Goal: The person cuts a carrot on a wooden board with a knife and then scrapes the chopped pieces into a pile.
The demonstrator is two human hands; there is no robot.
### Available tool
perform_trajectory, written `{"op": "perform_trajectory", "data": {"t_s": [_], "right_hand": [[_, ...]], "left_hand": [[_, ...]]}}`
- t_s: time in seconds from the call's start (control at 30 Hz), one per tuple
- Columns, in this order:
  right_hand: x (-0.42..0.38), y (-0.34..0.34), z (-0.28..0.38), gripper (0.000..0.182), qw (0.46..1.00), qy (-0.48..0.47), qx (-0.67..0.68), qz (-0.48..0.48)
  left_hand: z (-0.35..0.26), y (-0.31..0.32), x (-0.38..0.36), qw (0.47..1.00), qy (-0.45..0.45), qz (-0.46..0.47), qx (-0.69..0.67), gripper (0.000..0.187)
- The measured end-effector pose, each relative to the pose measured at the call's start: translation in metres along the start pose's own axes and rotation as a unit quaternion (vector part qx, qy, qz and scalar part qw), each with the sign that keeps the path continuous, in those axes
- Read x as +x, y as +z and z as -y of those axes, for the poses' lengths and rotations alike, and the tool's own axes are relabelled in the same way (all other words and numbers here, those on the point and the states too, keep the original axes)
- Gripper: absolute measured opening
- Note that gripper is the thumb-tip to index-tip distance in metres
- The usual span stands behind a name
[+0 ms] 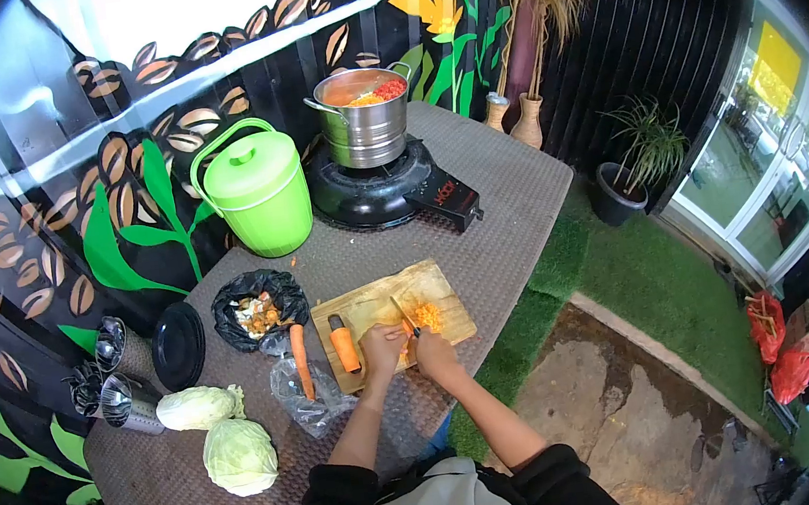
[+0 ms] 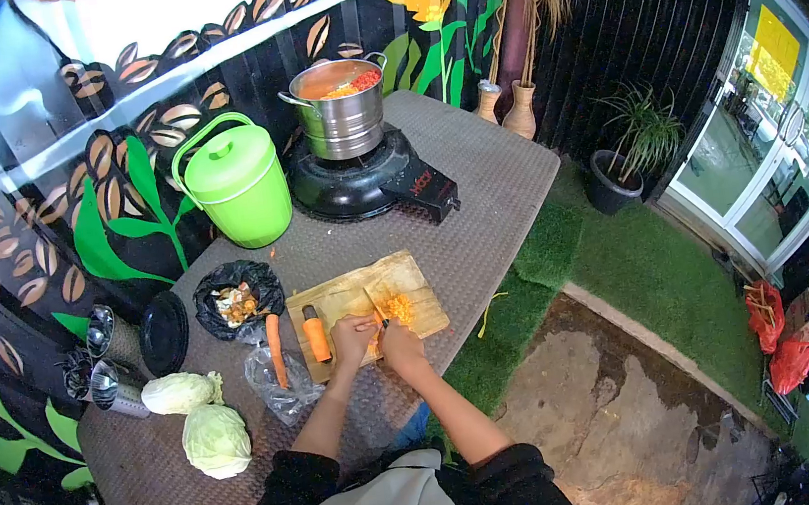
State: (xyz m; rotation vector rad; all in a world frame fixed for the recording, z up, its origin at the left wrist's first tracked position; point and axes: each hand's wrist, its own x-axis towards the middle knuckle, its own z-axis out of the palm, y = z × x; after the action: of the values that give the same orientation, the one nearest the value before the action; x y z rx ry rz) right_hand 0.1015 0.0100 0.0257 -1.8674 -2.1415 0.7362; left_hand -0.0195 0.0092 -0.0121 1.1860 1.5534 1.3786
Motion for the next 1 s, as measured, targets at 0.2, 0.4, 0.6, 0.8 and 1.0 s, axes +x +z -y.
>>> {"op": "perform_trajectory", "data": {"t_s": [0.2,0.4,0.6,0.8,1.0], "right_hand": [[-0.023,0.009,0.006,0.034,0.999,0.037,0.031,-0.01],[-0.009,-0.003,0.002,0.033,1.0,-0.003,0.025,0.014],[-0.02,0.014,0.007,0.03,0.999,0.024,0.018,-0.035],[-0.02,0.011,-0.006,0.024,0.999,-0.029,-0.012,-0.007],[-0.011,0.019,0.006,0.032,0.998,0.048,0.024,-0.026]], "left_hand": [[0.015,0.002,0.004,1.0,0.019,-0.005,0.008,0.023],[0.009,0.002,0.001,0.999,0.033,-0.012,0.003,0.022],[0.009,0.001,0.001,1.0,0.016,-0.005,-0.007,0.02],[0.022,0.002,-0.008,0.999,0.033,-0.019,0.012,0.019],[-0.01,0.004,-0.008,1.0,0.007,-0.017,0.008,0.016]]}}
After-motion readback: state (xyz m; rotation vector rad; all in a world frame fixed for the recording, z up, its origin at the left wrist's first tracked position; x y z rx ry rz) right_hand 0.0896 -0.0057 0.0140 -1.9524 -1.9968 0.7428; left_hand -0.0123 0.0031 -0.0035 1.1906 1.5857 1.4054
